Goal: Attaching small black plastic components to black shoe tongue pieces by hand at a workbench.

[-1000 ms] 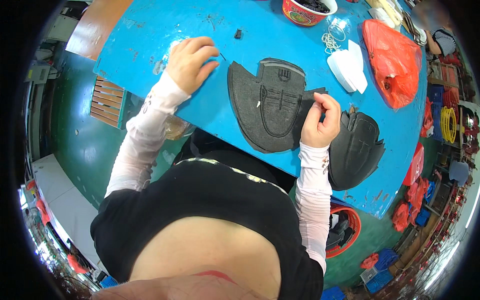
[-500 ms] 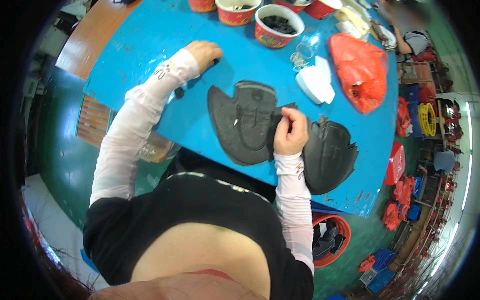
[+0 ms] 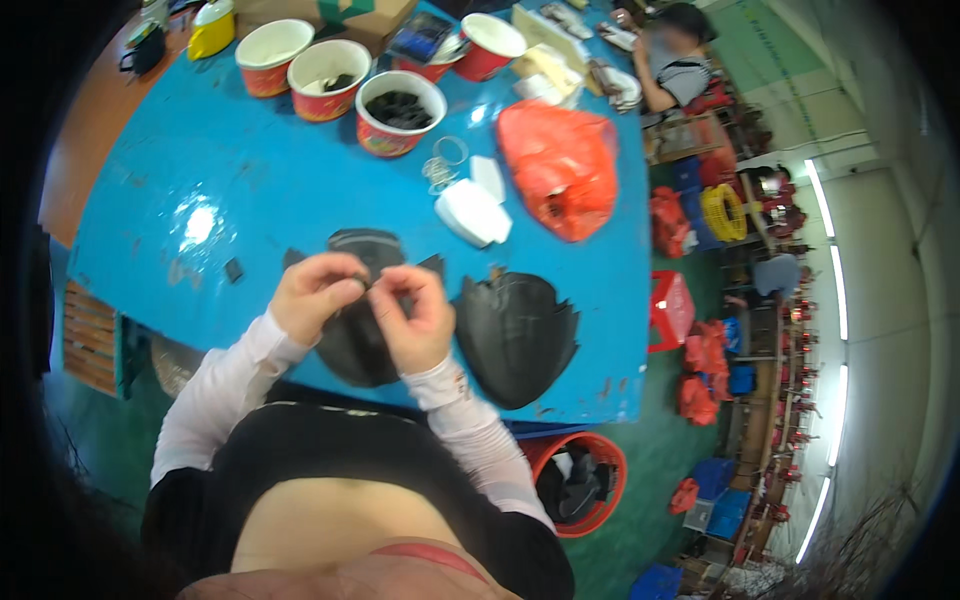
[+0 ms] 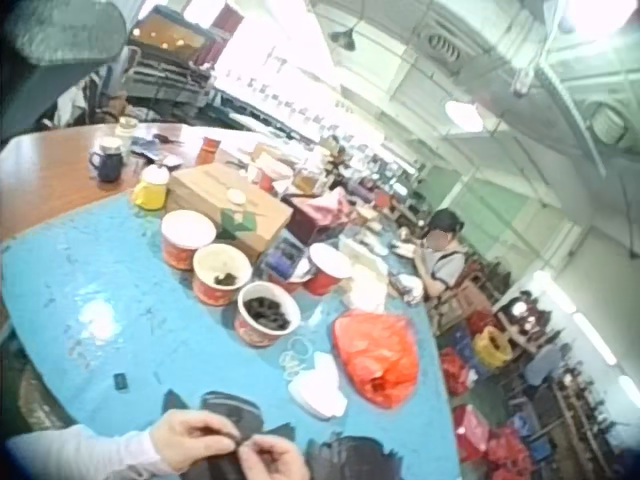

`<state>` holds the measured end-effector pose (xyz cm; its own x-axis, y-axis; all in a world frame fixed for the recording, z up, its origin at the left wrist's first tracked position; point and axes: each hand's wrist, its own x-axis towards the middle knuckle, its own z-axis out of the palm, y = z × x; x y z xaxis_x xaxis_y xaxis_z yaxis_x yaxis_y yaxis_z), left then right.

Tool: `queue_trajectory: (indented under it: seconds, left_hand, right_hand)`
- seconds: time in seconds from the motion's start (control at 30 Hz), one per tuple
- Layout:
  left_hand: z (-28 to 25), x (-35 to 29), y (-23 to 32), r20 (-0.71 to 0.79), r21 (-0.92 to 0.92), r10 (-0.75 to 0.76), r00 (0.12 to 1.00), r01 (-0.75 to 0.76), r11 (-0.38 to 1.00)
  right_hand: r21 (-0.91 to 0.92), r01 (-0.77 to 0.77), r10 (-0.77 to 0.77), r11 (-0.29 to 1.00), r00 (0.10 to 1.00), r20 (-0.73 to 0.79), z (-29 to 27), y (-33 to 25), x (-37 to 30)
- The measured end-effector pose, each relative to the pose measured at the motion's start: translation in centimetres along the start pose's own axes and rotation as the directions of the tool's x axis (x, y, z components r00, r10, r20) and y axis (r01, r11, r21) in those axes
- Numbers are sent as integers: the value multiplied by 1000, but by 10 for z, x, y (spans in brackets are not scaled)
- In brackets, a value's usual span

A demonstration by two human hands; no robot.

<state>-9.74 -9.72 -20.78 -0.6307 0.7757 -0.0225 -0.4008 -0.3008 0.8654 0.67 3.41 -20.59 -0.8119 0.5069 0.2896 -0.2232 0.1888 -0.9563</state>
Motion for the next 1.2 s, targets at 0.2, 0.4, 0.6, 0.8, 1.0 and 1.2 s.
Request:
queue_trajectory:
  seconds: [0.2, 0.4, 0.6, 0.8, 1.0, 1.2]
  left_hand:
    - [10, -5, -18, 27, 2, 144, 989, -144, 990]
    - [5, -10, -23, 48, 314, 262, 964, -263, 912]
    - [8, -12, -7, 100, 405, 356, 929, -365, 839]
    - [6, -18, -21, 75, 368, 404, 912, -402, 838]
    - [11, -23, -27, 51, 405, 448, 893, -428, 808]
    - [14, -31, -30, 32, 208, 307, 951, -307, 929]
  right_hand:
    - [293, -122, 120, 948, 992, 27, -4, -7, -10]
    - [258, -144, 148, 955, 989, 4, -3, 0, -21]
    - [407, -263, 247, 875, 965, 93, -3, -6, -20]
    - [418, -173, 164, 892, 985, 59, 8, 7, -35]
    - [473, -151, 156, 868, 987, 29, 13, 1, -38]
    - [662, -330, 334, 673, 934, 126, 6, 0, -40]
